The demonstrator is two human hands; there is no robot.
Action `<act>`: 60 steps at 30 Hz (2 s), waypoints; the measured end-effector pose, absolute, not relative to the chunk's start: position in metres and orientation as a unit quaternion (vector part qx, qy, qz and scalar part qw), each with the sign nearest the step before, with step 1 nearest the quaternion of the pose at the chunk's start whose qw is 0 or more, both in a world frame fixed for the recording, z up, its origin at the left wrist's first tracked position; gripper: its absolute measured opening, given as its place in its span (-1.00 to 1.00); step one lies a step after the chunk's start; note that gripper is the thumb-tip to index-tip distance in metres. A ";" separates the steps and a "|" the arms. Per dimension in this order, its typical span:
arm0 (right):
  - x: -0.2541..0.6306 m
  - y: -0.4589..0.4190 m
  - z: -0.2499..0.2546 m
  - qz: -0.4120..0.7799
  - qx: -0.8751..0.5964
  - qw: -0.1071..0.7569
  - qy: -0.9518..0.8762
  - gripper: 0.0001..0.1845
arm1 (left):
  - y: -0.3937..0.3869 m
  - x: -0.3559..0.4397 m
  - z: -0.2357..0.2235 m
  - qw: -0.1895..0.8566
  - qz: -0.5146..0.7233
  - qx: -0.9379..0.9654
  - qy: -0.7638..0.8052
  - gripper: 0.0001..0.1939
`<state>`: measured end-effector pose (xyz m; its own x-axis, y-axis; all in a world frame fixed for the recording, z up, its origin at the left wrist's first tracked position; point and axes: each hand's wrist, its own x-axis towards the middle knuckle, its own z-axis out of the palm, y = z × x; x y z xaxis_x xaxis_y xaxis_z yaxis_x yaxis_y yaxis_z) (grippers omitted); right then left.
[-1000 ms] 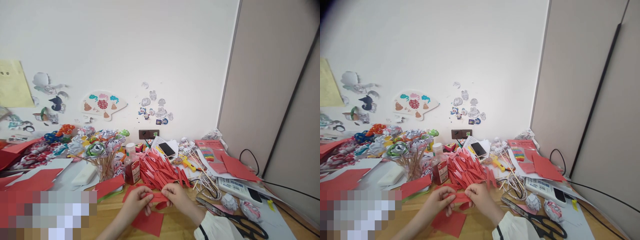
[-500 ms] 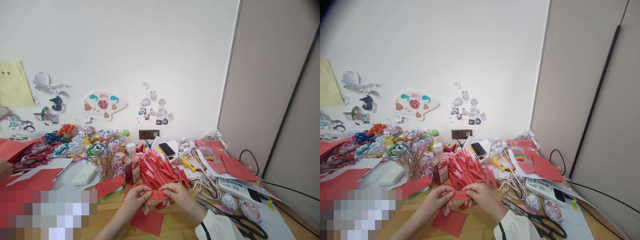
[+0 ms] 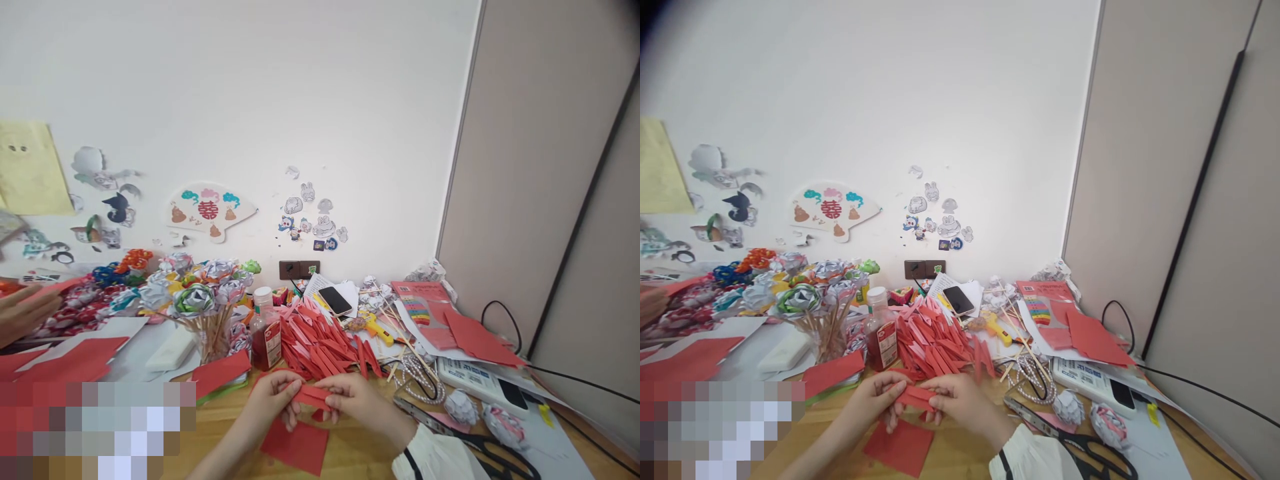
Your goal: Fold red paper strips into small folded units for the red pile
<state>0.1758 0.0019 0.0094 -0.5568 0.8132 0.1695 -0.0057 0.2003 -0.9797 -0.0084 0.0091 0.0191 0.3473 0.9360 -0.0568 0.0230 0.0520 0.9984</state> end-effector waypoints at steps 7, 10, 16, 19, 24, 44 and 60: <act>0.175 0.004 0.006 0.540 -0.303 0.385 -0.685 -0.71 | 0.012 -0.009 0.017 0.587 0.378 0.574 0.428 -0.58; 0.175 0.005 0.003 0.544 -0.299 0.388 -0.682 -0.70 | 0.011 -0.009 0.017 0.590 0.375 0.575 0.424 -0.56; 0.175 0.007 -0.001 0.549 -0.301 0.398 -0.670 -0.67 | 0.011 -0.010 0.012 0.559 0.372 0.611 0.419 -0.63; 0.174 0.008 -0.004 0.555 -0.308 0.404 -0.658 -0.65 | 0.010 -0.010 0.010 0.531 0.377 0.628 0.425 -0.67; 0.169 0.009 -0.010 0.538 -0.343 0.404 -0.656 -0.68 | 0.005 -0.006 0.010 0.495 0.370 0.653 0.439 -0.68; 0.169 0.008 -0.005 0.529 -0.356 0.425 -0.642 -0.63 | 0.012 -0.008 0.008 0.541 0.380 0.622 0.419 -0.67; 0.164 0.008 -0.013 0.587 -0.301 0.421 -0.623 -0.62 | 0.006 -0.011 0.016 0.695 0.405 0.465 0.369 -0.90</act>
